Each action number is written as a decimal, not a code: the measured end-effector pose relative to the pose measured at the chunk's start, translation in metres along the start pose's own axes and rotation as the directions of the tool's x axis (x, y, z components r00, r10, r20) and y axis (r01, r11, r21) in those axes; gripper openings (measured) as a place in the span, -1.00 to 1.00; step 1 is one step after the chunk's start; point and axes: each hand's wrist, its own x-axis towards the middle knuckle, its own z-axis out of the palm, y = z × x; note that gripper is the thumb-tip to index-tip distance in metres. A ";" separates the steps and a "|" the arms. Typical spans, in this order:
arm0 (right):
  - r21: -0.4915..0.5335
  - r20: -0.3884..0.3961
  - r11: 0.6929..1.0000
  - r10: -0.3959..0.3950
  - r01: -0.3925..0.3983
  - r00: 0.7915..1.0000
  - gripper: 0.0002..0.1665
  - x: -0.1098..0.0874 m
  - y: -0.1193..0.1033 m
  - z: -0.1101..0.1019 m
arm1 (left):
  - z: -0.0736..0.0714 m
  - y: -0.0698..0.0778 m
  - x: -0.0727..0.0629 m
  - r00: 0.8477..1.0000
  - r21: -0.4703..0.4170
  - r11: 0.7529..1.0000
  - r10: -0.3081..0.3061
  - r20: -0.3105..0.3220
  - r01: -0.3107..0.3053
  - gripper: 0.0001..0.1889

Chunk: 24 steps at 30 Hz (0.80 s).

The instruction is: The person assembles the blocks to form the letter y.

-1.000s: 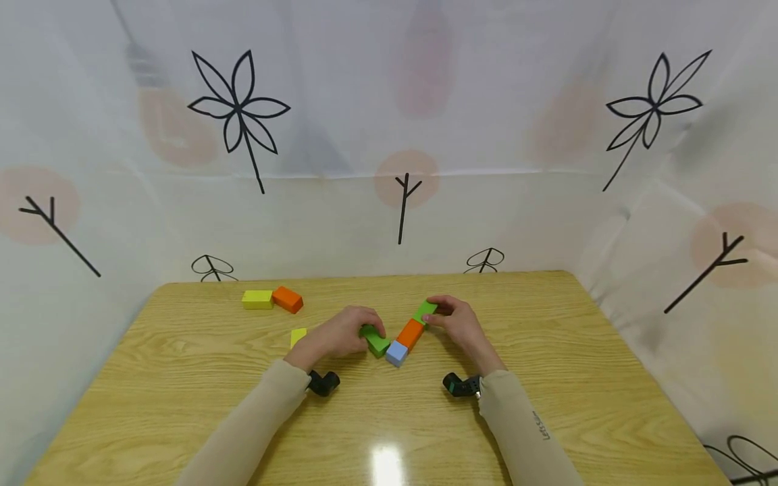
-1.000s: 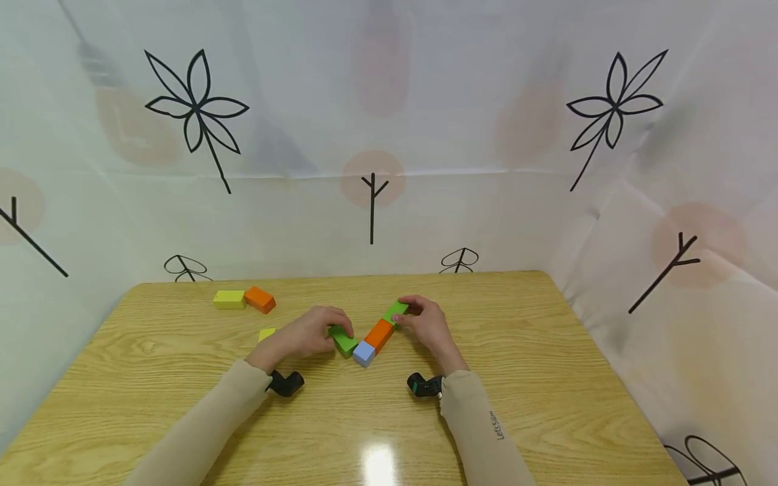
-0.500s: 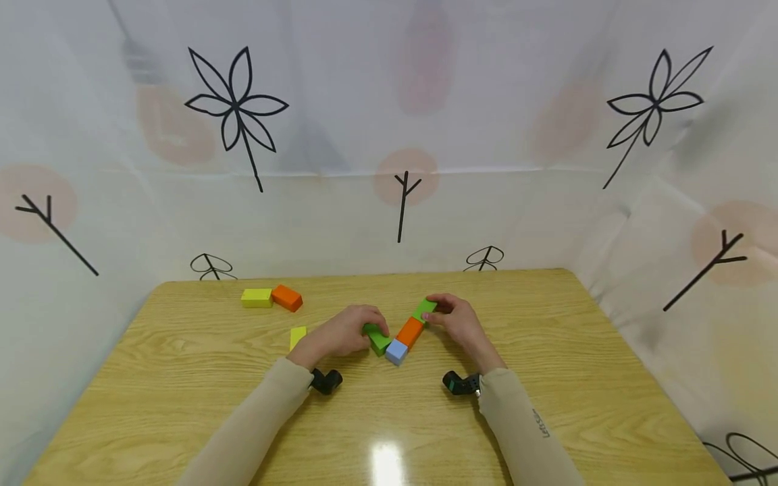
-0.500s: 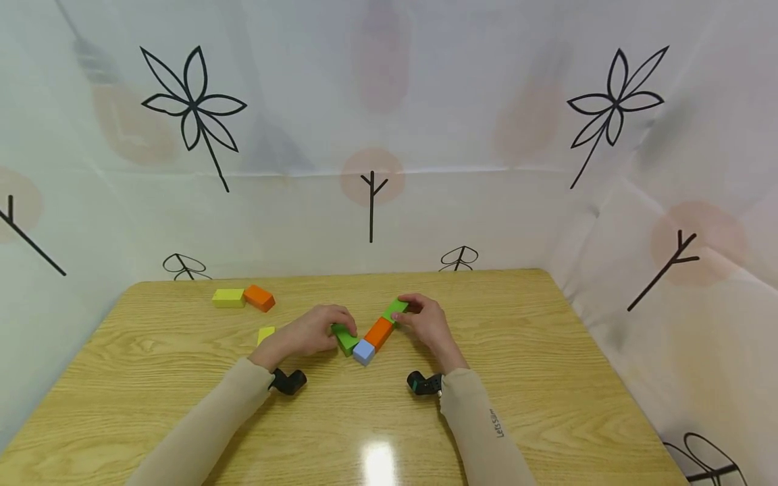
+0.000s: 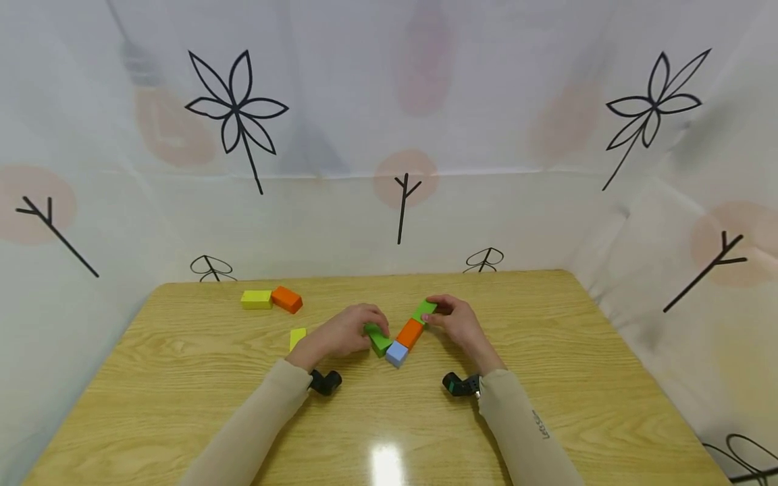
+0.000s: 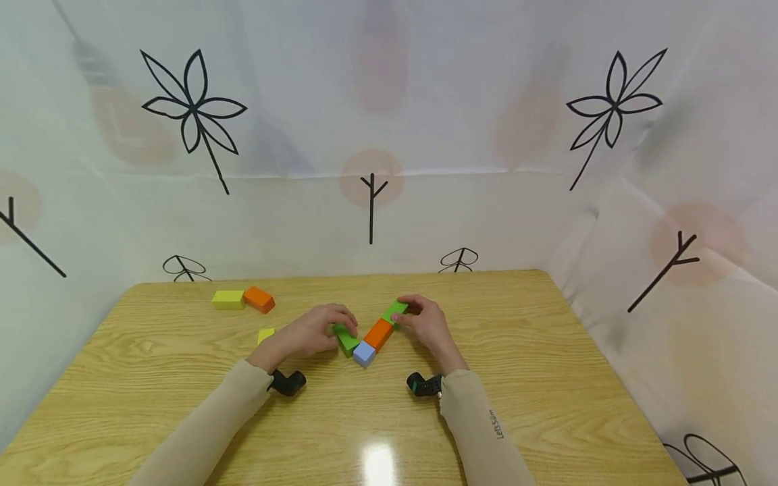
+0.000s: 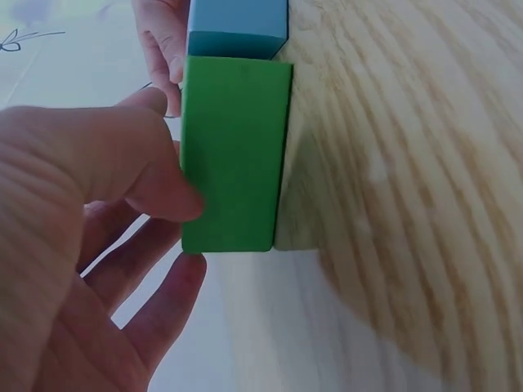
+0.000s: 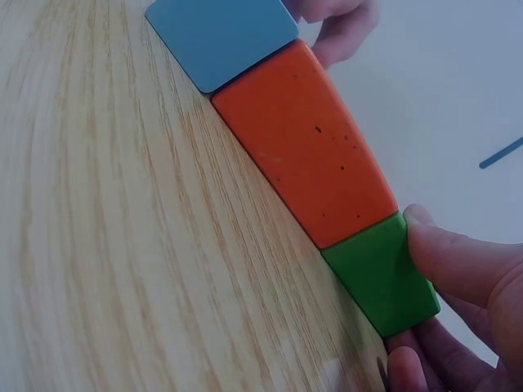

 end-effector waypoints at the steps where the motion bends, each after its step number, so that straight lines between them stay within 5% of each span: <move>1: -0.001 0.001 1.000 -0.001 0.001 1.000 -0.51 0.000 0.000 0.000 | 0.000 0.000 -0.001 1.000 0.000 1.000 -0.003 -0.004 0.003 -0.56; 13: 0.015 0.009 1.000 0.009 -0.009 1.000 -0.49 -0.002 0.002 -0.001 | -0.012 -0.003 -0.018 0.996 -0.119 0.991 -0.074 -0.052 0.068 -0.64; 24: -0.007 0.004 1.000 0.003 -0.003 1.000 -0.50 0.001 -0.001 0.000 | -0.025 -0.020 -0.050 0.991 -0.109 0.992 -0.078 -0.108 0.066 -0.70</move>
